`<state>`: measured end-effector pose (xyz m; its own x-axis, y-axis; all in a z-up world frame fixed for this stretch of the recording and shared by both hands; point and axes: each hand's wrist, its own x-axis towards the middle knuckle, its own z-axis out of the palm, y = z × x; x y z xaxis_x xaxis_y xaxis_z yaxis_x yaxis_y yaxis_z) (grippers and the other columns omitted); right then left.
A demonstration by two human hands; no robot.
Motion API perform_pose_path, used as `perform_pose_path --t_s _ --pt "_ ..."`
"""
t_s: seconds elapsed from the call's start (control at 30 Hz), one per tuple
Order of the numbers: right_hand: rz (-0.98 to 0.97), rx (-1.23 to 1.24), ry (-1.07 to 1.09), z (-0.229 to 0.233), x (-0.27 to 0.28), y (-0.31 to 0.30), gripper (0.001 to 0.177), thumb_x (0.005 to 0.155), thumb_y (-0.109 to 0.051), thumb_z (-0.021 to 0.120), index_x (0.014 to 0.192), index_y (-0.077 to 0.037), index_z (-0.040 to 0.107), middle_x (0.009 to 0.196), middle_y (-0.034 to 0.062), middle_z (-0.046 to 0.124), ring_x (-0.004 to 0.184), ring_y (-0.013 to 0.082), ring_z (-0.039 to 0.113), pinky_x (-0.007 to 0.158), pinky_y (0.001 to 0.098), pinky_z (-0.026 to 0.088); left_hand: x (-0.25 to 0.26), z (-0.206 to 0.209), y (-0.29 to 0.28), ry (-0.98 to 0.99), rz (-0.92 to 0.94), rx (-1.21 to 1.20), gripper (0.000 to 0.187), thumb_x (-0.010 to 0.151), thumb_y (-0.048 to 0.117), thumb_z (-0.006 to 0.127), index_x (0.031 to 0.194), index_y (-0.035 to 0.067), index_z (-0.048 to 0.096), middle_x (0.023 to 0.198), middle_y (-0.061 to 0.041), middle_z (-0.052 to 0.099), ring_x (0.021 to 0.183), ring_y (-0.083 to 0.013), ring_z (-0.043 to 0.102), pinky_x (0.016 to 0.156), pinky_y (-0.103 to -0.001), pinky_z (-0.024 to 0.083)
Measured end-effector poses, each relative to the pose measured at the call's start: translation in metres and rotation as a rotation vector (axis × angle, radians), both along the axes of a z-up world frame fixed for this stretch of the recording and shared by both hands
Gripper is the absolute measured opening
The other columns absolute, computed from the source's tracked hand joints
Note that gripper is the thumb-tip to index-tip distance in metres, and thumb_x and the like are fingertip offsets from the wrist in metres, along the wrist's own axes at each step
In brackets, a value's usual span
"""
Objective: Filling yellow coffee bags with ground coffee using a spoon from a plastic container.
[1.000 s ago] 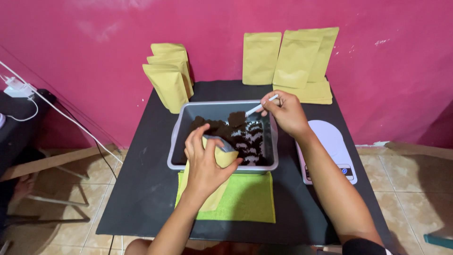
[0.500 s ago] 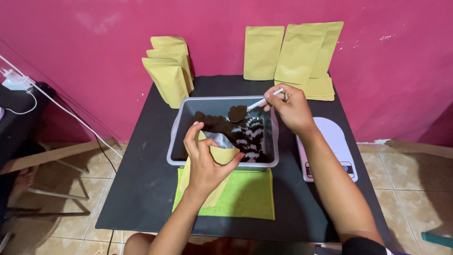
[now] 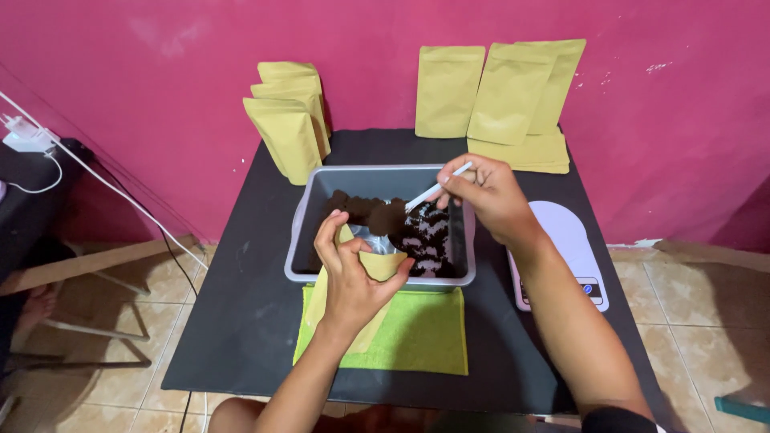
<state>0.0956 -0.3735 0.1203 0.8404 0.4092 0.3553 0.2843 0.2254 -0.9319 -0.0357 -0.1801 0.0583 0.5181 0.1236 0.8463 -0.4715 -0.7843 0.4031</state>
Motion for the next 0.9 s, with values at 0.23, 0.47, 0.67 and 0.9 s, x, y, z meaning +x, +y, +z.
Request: perform_pose_path --t_s 0.23,0.47,0.67,0.9 --pt "0.07 -0.074 0.008 0.001 -0.012 0.009 0.008 0.094 -0.004 0.066 0.1 0.0 0.069 0.069 0.0139 0.074 0.062 0.0128 0.068 0.059 0.0199 0.047 0.0 0.001 0.0 -0.021 0.005 0.004 0.065 0.07 0.03 0.096 0.095 0.008 0.04 0.138 -0.024 0.035 0.137 -0.0547 0.04 0.113 -0.069 0.035" --pt "0.073 -0.508 -0.459 0.023 -0.068 0.026 0.011 0.09 -0.009 0.069 0.097 -0.012 0.077 0.079 0.0122 0.079 0.077 0.0303 0.077 0.074 0.0376 0.059 -0.002 0.0 -0.005 -0.079 0.003 0.021 0.063 0.066 0.024 0.096 0.095 0.008 0.041 0.139 -0.026 0.037 0.136 -0.0558 0.042 0.113 -0.067 0.038" --pt "0.143 -0.313 -0.68 0.012 -0.06 0.023 0.011 0.089 -0.011 0.078 0.1 -0.012 0.079 0.084 0.0095 0.074 0.081 0.0306 0.075 0.075 0.039 0.059 -0.009 0.003 -0.005 -0.126 0.043 0.011 0.069 0.064 0.026 0.097 0.098 0.007 0.041 0.14 -0.03 0.036 0.135 -0.0566 0.043 0.115 -0.065 0.037" --pt "0.326 -0.257 -0.62 0.018 -0.061 0.021 0.015 0.091 -0.01 0.075 0.102 -0.017 0.082 0.086 0.0065 0.074 0.084 0.0251 0.074 0.078 0.0379 0.058 -0.022 -0.004 0.0 -0.022 0.056 -0.014 0.091 0.061 0.033 0.098 0.124 0.01 0.035 0.151 -0.034 0.025 0.136 -0.0538 0.042 0.112 -0.065 0.037"
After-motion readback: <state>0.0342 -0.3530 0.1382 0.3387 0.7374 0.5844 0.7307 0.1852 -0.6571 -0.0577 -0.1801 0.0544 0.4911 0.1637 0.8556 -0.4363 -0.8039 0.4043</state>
